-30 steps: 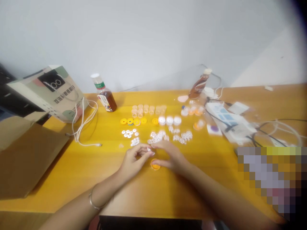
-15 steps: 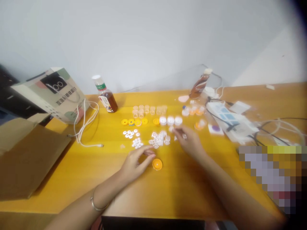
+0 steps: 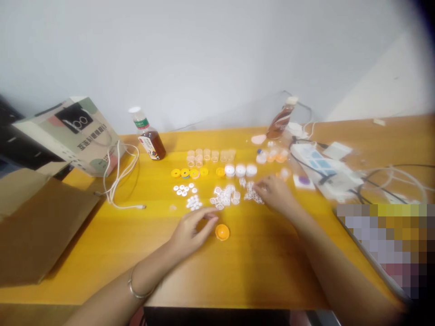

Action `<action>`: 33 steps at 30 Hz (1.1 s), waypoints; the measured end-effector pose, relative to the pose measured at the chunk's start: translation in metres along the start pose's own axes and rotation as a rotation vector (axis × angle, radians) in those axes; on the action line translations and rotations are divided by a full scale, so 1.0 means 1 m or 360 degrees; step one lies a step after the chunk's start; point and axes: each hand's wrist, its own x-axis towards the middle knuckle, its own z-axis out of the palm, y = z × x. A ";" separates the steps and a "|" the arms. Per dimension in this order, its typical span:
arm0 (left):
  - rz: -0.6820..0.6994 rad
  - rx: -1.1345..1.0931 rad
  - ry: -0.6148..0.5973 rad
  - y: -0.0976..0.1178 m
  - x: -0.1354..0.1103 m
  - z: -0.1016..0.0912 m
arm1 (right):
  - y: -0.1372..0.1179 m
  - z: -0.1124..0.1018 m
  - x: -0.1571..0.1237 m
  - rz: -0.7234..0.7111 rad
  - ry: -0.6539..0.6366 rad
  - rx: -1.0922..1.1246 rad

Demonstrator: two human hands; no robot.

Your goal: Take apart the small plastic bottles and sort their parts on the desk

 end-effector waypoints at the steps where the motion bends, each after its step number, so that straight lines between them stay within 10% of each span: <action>1: 0.0003 0.0004 0.0002 0.000 0.000 0.000 | -0.002 -0.001 0.000 -0.0006 0.0051 0.0000; 10: 0.0020 0.0052 -0.0018 -0.002 0.000 -0.001 | -0.019 0.013 -0.005 -0.0504 -0.0034 0.0295; 25: 0.0126 0.0249 -0.0461 0.008 0.005 -0.014 | -0.036 -0.012 -0.012 -0.0514 0.0045 0.0391; 33: 0.0128 0.0364 -0.0591 -0.006 0.003 0.001 | -0.079 -0.010 -0.036 -0.0949 -0.0666 0.0653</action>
